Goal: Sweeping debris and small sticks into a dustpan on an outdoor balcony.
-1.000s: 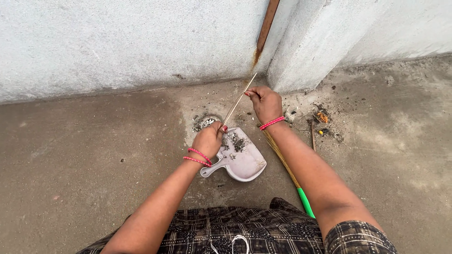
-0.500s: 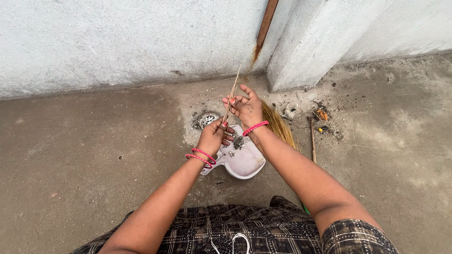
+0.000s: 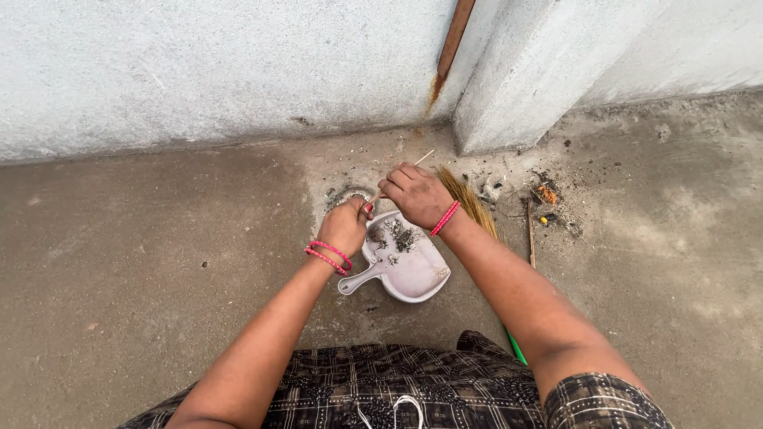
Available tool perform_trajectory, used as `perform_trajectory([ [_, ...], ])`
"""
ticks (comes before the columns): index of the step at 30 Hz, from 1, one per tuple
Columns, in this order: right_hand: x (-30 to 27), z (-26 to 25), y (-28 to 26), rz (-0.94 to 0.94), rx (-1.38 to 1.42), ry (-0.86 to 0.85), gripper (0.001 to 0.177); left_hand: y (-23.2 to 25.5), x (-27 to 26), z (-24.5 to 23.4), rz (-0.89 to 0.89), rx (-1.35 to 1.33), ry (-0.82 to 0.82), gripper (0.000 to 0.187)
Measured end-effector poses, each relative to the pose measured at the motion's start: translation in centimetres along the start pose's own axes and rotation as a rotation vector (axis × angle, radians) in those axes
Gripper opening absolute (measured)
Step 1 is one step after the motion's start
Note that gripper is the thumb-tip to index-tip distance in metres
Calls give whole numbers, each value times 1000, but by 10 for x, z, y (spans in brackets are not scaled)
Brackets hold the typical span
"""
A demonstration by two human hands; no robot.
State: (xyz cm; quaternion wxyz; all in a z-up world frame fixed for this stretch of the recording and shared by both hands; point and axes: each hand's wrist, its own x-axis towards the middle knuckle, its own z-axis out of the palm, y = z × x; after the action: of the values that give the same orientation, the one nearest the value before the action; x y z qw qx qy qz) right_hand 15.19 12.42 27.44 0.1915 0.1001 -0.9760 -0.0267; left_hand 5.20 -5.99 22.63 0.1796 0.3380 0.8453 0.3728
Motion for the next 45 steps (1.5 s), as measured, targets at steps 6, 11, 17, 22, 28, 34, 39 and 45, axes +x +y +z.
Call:
perform_trajectory([
  [6, 11, -15, -37, 373, 267, 189, 16, -8, 5, 19, -4, -480, 153, 28],
  [11, 19, 44, -71, 825, 692, 158, 18, -25, 11, 66, -115, -1123, 320, 30],
  [17, 0, 57, -64, 760, 919, -23, 31, -67, 38, 80, -221, -1089, 210, 23],
  [22, -10, 70, -81, 651, 642, -176, 58, -78, 39, 110, -111, -1094, 257, 19],
  [28, -37, 93, -43, 781, 694, -280, 30, -94, 36, 138, -31, -924, -170, 23],
  [34, -92, 150, -34, 887, 458, -358, 41, -93, 0, 140, 43, 172, -413, 39],
  [39, -128, 188, -50, 800, 461, -759, 43, -87, -18, 140, -58, 272, -478, 53],
  [45, -133, 95, -23, 733, 566, -583, 37, -94, -20, 157, 53, 199, -409, 55],
])
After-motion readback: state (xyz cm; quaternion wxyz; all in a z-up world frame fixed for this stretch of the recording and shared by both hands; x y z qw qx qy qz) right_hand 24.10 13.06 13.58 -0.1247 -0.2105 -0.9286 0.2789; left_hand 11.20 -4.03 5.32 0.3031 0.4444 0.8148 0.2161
